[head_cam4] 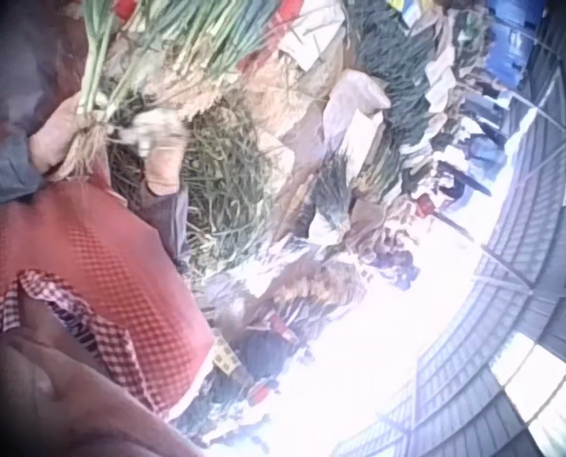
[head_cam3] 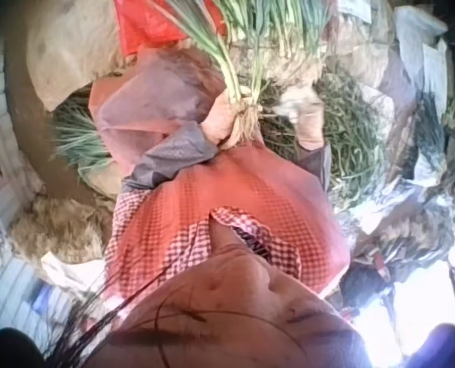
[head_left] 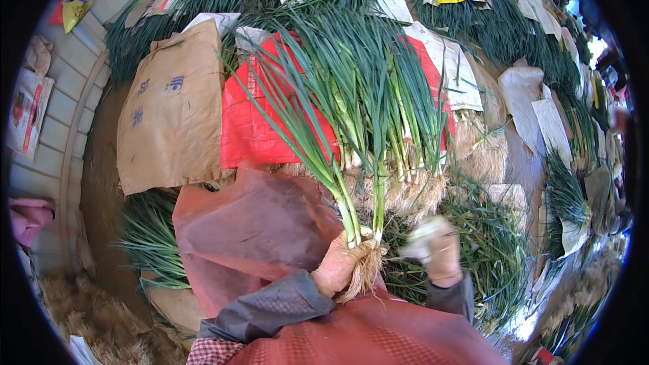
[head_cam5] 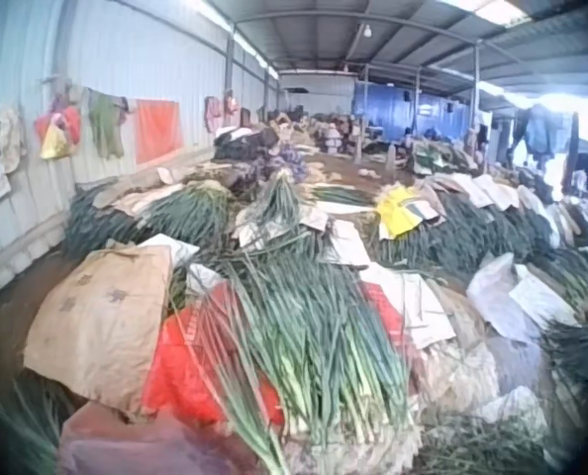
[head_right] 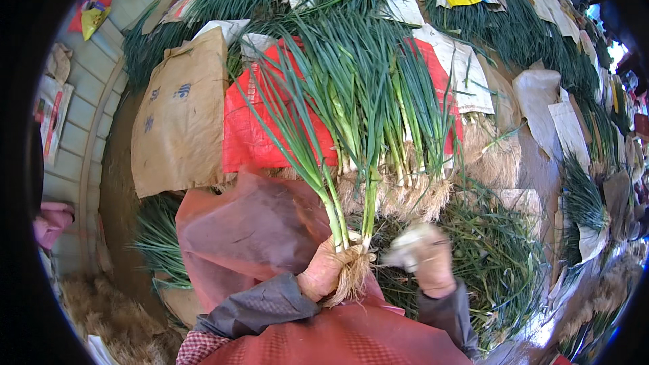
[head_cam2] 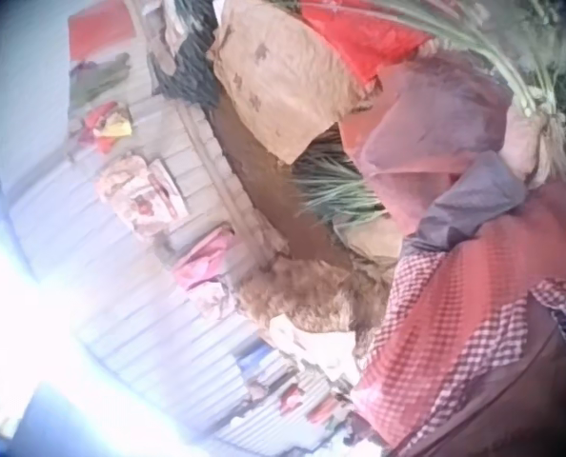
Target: The person repeatedly picks up bunches of green onions, removes the roots and lower stems by hand, and places the cleaned bunches aside. The person handles the onions one at a time, using only their hands, and continues this process throughout the clip.
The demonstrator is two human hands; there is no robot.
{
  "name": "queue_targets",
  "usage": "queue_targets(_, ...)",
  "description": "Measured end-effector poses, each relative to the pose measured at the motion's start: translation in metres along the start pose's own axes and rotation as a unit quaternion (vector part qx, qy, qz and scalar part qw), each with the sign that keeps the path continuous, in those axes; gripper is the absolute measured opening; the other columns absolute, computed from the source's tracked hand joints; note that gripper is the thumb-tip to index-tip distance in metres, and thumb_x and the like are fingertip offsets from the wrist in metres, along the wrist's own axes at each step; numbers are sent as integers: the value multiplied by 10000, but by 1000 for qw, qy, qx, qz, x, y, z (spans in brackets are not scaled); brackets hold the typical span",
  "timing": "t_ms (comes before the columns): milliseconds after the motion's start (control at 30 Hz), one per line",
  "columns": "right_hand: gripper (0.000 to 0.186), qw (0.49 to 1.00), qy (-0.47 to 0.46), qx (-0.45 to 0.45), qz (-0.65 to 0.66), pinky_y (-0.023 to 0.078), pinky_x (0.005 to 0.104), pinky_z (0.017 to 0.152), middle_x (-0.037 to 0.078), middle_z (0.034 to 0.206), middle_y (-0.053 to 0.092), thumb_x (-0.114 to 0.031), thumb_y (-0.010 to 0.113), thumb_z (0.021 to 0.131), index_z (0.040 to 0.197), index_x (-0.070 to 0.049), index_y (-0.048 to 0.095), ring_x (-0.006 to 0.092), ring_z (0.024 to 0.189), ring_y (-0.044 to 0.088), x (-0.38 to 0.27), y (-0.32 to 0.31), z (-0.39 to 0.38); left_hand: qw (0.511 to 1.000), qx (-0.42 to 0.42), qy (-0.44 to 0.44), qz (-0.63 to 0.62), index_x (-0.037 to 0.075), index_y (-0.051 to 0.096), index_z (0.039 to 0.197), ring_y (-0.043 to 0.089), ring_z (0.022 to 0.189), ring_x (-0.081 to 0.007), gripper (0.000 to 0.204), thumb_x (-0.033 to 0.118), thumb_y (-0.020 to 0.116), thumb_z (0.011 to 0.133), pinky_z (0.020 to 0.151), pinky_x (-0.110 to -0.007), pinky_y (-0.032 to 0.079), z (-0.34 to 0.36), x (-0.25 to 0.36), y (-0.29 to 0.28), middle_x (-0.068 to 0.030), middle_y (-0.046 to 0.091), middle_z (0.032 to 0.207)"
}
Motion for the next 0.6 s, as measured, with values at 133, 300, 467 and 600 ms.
queue_targets(133,169,937,-186,293,41,335,193,453,-16,685,544,-196,496,931,847,-70,572,43,504,408,-33,-57,13,998,-28,-28,-49,28,543,1151,633,833,-183,236,43,511,918,711,-277,533,-3,8,-14,-77,624,964)
queue_targets(300,211,986,131,94,47,351,171,445,-12,673,562,-272,550,905,974,-84,617,61,524,491,25,-110,7,997,-42,-29,-62,32,546,1145,624,808,-162,243,60,546,904,705,-270,526,-6,16,-3,-67,627,991)
queue_targets(467,372,977,170,-59,-115,445,221,625,-9,752,582,-355,431,969,1011,-42,628,62,603,509,74,13,72,996,-73,-51,-28,-13,510,1182,624,837,-178,322,76,562,876,725,-282,529,-10,14,-17,-103,616,1020)
queue_targets(600,234,989,85,-75,-99,417,201,549,-22,789,629,-261,566,916,997,-54,638,49,607,515,69,29,85,993,-51,-59,-86,-42,504,1190,622,858,-183,358,73,538,853,760,-299,530,-17,29,-19,-130,608,1038)
Point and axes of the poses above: each hand's wrist, its own z-axis towards the middle knuckle, its own y-axis out of the palm, x = y × z, the point moved 1 cm from there along z, towards the middle knuckle
